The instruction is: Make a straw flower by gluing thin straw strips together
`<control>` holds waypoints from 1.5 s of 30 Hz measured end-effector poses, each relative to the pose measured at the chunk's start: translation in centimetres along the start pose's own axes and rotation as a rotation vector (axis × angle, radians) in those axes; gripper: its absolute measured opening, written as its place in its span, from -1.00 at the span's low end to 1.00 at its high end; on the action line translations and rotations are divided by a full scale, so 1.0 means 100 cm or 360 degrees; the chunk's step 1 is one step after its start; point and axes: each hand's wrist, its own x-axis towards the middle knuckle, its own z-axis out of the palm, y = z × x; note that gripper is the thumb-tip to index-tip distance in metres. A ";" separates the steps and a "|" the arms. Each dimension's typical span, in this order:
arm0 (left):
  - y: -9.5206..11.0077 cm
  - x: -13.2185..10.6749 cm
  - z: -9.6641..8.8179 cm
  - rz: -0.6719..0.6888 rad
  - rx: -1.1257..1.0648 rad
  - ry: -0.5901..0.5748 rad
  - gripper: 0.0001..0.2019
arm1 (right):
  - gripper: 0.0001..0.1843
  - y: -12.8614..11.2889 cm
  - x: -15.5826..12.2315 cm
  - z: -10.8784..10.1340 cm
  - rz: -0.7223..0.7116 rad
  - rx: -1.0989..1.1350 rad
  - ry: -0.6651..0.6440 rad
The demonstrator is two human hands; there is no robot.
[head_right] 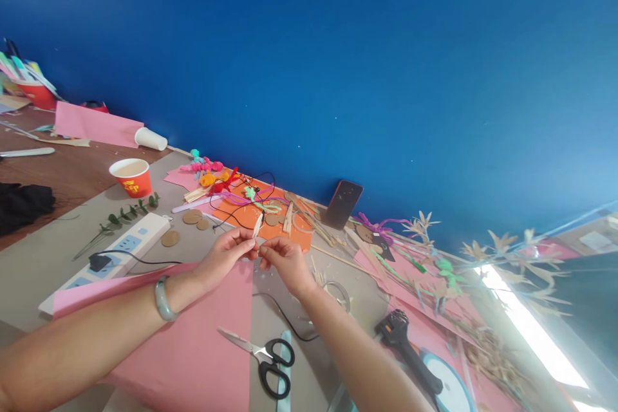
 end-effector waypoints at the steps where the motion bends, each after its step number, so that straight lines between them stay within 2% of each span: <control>1: 0.000 0.000 0.001 -0.0002 -0.0027 -0.0012 -0.82 | -0.78 0.001 0.001 0.000 0.0008 0.0030 0.0008; 11: 0.004 -0.003 0.005 -0.0127 -0.0114 -0.0029 -0.80 | -0.75 0.005 0.005 -0.004 0.0057 0.0448 -0.0007; 18: -0.001 0.000 0.001 -0.0134 -0.0014 0.0140 -0.79 | -0.73 0.006 0.003 -0.011 0.0020 0.0098 0.0044; 24: 0.000 -0.001 0.002 -0.0152 -0.0001 0.0122 -0.79 | -0.70 0.004 0.002 -0.007 -0.0056 -0.0112 0.0135; 32: 0.001 0.000 0.003 -0.0256 -0.0148 0.0100 -0.77 | -0.67 0.001 0.001 -0.001 -0.0078 -0.0182 0.0159; 45: -0.001 -0.002 0.004 -0.0176 -0.0069 0.0127 -0.75 | -0.72 0.004 0.000 0.003 -0.0119 -0.0127 0.0184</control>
